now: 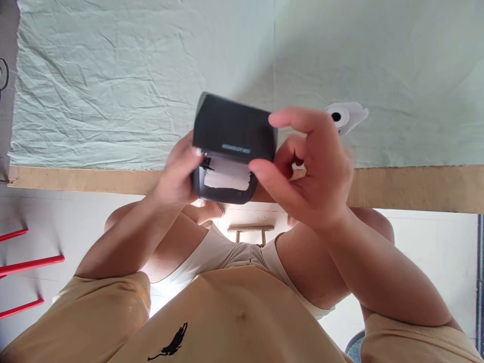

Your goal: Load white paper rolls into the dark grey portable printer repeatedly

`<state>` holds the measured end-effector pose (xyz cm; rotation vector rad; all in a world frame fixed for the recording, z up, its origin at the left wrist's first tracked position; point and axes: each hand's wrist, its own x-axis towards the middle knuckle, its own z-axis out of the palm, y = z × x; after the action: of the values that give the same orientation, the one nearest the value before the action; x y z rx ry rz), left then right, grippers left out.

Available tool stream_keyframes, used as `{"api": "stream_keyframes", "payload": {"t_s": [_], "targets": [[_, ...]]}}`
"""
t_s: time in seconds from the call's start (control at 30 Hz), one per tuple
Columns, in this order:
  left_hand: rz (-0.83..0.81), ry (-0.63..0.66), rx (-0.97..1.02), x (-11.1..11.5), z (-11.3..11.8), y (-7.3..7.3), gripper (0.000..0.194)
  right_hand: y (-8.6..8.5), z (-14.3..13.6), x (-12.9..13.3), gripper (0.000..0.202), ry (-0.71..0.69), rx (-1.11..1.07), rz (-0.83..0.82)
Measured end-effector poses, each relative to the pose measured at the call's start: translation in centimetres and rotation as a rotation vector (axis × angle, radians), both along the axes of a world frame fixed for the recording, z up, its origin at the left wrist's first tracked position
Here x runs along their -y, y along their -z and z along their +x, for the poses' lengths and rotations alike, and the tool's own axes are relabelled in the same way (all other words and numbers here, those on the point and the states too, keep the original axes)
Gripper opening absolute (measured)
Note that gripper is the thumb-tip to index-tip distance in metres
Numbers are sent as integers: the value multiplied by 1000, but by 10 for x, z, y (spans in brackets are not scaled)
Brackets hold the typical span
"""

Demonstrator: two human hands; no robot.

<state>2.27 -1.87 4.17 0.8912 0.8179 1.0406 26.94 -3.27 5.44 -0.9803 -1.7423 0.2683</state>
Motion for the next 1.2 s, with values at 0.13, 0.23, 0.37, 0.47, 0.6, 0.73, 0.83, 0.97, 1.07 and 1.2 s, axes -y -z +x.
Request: {"api": "stream_keyframes", "payload": {"t_s": [0.13, 0.23, 0.37, 0.47, 0.6, 0.73, 0.83, 0.97, 1.07, 1.2], "targets": [[182, 21, -82, 3, -7, 2, 55, -13, -14, 6, 7, 61, -193, -34], [185, 37, -101, 2, -9, 3, 63, -17, -12, 6, 14, 83, -203, -29], [254, 167, -128, -2, -13, 6, 60, -16, -11, 5, 16, 164, 35, 51], [307, 269, -128, -6, -16, 9, 65, -17, -15, 10, 16, 283, 319, 94], [342, 304, -136, -8, -19, 13, 69, -26, -15, 22, 14, 259, 488, -18], [358, 324, -124, -7, -21, 11, 67, -35, -10, 25, 22, 168, 555, -144], [324, 325, -149, -8, -20, 8, 69, -38, -5, 22, 9, 83, 504, -162], [270, 303, -131, -7, -16, 3, 63, -38, 7, 19, 21, 2, 338, -233], [157, 184, -110, -2, -10, -3, 54, -28, 21, 15, 30, -164, -46, -347], [24, 26, -97, 3, -1, -9, 52, -6, 40, 0, 58, -233, -369, -453]]}}
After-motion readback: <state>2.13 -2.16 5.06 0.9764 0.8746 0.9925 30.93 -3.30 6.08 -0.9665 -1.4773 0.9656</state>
